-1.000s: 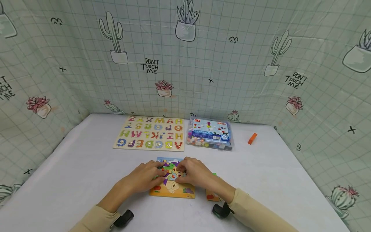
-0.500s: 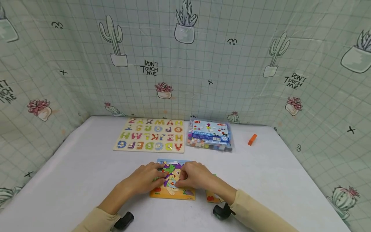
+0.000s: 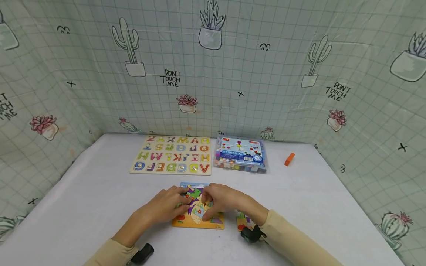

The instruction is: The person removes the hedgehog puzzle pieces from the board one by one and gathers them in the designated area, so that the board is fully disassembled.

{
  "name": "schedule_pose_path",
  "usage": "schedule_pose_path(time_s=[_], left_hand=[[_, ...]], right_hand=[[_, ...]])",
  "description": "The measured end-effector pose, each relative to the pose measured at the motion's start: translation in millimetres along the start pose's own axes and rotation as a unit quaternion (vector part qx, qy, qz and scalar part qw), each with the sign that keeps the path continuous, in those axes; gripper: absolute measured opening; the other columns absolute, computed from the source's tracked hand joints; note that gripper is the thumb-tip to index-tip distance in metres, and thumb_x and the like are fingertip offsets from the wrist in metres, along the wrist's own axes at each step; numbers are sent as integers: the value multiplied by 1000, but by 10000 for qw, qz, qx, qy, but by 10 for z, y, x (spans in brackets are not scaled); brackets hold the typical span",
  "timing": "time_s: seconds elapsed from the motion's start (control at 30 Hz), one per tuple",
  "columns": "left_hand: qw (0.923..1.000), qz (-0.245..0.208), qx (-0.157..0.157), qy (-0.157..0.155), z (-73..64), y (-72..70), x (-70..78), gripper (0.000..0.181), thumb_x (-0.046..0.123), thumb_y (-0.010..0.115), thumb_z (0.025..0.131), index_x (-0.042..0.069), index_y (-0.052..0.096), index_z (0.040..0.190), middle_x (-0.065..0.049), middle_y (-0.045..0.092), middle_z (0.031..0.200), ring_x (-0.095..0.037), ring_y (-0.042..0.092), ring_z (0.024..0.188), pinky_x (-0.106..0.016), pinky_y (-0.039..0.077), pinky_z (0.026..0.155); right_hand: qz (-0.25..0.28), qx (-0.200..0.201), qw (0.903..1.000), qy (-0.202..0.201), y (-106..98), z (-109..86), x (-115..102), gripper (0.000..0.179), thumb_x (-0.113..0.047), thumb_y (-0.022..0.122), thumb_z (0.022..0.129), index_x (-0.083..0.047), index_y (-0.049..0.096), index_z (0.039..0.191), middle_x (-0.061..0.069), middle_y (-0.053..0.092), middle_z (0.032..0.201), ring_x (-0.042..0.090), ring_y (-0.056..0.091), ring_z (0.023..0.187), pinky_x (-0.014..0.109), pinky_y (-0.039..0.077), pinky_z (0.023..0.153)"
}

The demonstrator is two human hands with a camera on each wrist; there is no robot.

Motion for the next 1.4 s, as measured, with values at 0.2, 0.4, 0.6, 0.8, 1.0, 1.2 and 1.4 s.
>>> schedule_pose_path(time_s=[0.2, 0.4, 0.6, 0.8, 1.0, 1.2, 1.4], left_hand=[[10000, 52, 25, 20, -6, -17, 2, 24, 24, 65, 94, 12, 75, 112, -15, 59, 136, -35, 54, 124, -59, 46, 95], [10000, -35, 29, -17, -11, -4, 2, 23, 23, 66, 93, 12, 76, 111, -15, 59, 136, -35, 54, 124, -60, 46, 94], [9999, 163, 7, -31, -23, 43, 15, 25, 25, 66, 93, 13, 75, 113, -14, 57, 139, -34, 53, 128, -60, 46, 96], [9981, 587, 56, 154, -43, 52, 50, 33, 27, 66, 93, 9, 70, 121, -14, 54, 143, -31, 53, 132, -58, 50, 91], [9967, 787, 46, 188, -18, 35, 81, 36, 27, 65, 94, 9, 67, 125, -14, 56, 141, -30, 56, 129, -55, 52, 92], [9962, 858, 56, 100, 22, 24, 59, 37, 28, 67, 93, 11, 67, 125, -13, 55, 142, -29, 55, 130, -55, 52, 91], [9953, 919, 157, 258, 107, 1, 66, 32, 26, 68, 92, 9, 71, 119, -15, 60, 136, -31, 60, 124, -53, 53, 87]], right_hand=[[117, 44, 9999, -99, 4, 4, -49, 41, -39, 87, 72, -19, 61, 97, -5, 55, 89, 7, 48, 77, 19, 42, 68], [245, -338, 9991, 114, 51, 10, -66, 39, -35, 86, 74, -18, 62, 99, -6, 55, 74, 6, 47, 64, 19, 38, 59], [228, -294, 9987, 361, 78, -19, -60, 28, -36, 86, 73, -19, 64, 76, -9, 57, 67, 6, 48, 60, 19, 38, 56], [135, -86, 9994, 294, 44, -41, -92, 36, -38, 87, 72, -18, 61, 88, -5, 54, 76, 7, 45, 68, 20, 37, 61], [179, -124, 9991, 360, 32, -43, -56, 38, -39, 87, 72, -19, 60, 91, -5, 54, 78, 8, 45, 69, 21, 36, 61], [250, -146, 9989, 372, 41, -28, -27, 38, -39, 87, 72, -20, 60, 90, -6, 53, 77, 8, 45, 68, 21, 36, 61], [198, -218, 9988, 395, 45, -12, -10, 37, -40, 87, 72, -20, 60, 88, -7, 51, 74, 8, 45, 67, 21, 34, 60]])
Point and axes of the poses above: each hand's wrist, its own z-axis towards the middle knuckle, its own y-axis out of the palm, x = y × z, the point moved 7 cm from there along z, towards the middle knuckle
